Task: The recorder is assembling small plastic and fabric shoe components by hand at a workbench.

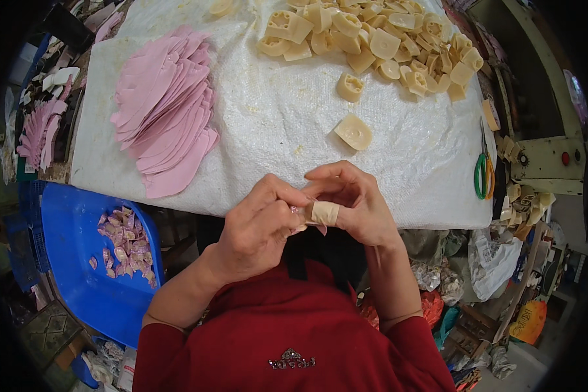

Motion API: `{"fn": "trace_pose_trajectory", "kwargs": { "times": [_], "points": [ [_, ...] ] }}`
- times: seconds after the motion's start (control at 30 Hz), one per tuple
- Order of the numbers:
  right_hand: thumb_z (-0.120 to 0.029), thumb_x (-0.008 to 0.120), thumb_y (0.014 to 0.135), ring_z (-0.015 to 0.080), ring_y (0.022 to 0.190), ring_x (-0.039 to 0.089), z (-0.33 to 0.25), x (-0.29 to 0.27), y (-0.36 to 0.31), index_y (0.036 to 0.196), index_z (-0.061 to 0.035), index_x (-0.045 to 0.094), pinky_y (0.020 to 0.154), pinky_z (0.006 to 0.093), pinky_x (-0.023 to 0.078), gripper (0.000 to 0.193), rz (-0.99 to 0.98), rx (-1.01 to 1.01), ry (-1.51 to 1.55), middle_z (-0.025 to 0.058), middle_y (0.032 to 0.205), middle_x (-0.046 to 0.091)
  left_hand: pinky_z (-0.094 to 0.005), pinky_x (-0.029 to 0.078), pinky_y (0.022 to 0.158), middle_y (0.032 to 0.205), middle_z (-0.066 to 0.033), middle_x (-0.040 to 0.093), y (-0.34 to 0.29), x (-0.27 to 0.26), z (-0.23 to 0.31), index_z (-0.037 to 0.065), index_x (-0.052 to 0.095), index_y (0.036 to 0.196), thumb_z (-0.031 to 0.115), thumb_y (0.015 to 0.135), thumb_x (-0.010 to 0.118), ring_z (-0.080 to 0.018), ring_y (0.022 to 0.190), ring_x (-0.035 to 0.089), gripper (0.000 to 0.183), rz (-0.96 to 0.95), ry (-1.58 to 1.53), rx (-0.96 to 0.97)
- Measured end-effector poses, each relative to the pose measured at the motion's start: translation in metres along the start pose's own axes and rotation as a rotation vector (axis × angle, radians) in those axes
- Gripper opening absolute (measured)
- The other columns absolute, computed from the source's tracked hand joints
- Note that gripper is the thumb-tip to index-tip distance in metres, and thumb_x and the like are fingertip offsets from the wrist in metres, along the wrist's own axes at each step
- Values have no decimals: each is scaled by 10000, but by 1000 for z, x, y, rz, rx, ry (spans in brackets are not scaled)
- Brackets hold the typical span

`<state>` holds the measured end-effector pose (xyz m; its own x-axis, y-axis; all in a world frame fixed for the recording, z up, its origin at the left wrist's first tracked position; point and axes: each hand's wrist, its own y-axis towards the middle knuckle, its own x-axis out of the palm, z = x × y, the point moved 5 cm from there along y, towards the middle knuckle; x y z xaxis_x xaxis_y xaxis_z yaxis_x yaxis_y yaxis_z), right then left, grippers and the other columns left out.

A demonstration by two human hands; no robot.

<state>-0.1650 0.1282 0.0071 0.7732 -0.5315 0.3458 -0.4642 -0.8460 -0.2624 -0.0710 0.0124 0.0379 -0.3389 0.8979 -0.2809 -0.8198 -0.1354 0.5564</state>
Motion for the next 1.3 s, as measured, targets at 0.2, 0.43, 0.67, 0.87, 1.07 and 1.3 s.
{"fn": "trace_pose_trajectory", "kwargs": {
  "times": [0.2,0.43,0.67,0.87,1.07,1.3],
  "points": [
    [-152,613,893,169,873,589,1,1,-1,1157,-27,542,794,318,473,300,148,-268,-123,98,992,637,-263,508,679,888,-129,622,-6,1,-11,2,585,884,-46,789,670,-182,806,625,136,203,-225,-236],
    [-116,609,855,249,945,493,-3,10,-5,990,-63,571,836,324,410,150,155,-570,-523,96,1015,569,-249,498,745,939,-124,638,-19,8,-27,-19,606,856,25,804,703,-147,855,621,118,305,-366,-448],
    [-74,613,833,255,878,482,-9,15,-1,904,-54,555,769,331,410,94,238,-564,-466,85,898,536,-253,503,733,908,-137,641,-19,7,-29,3,615,846,40,793,719,-159,815,636,122,366,-436,-481],
    [-147,642,831,254,867,487,-18,16,-12,840,-44,563,786,332,404,131,268,-767,-815,86,931,522,-298,467,715,1041,-126,593,1,-7,-4,49,649,833,71,748,748,-216,925,558,132,209,197,-207],
    [-252,689,827,192,975,522,-18,0,-10,1017,-18,618,884,341,414,310,184,-597,-166,73,958,562,-320,439,727,982,-79,584,-1,-12,-9,77,657,791,12,667,750,-240,908,514,169,156,102,-76],
    [-80,764,720,208,904,617,-18,-5,-3,1109,-8,590,787,327,494,432,3,-433,-320,78,1001,645,-329,447,764,1033,-83,584,-8,-8,-3,75,696,874,134,760,721,-254,935,515,131,97,29,51]
  ]
}}
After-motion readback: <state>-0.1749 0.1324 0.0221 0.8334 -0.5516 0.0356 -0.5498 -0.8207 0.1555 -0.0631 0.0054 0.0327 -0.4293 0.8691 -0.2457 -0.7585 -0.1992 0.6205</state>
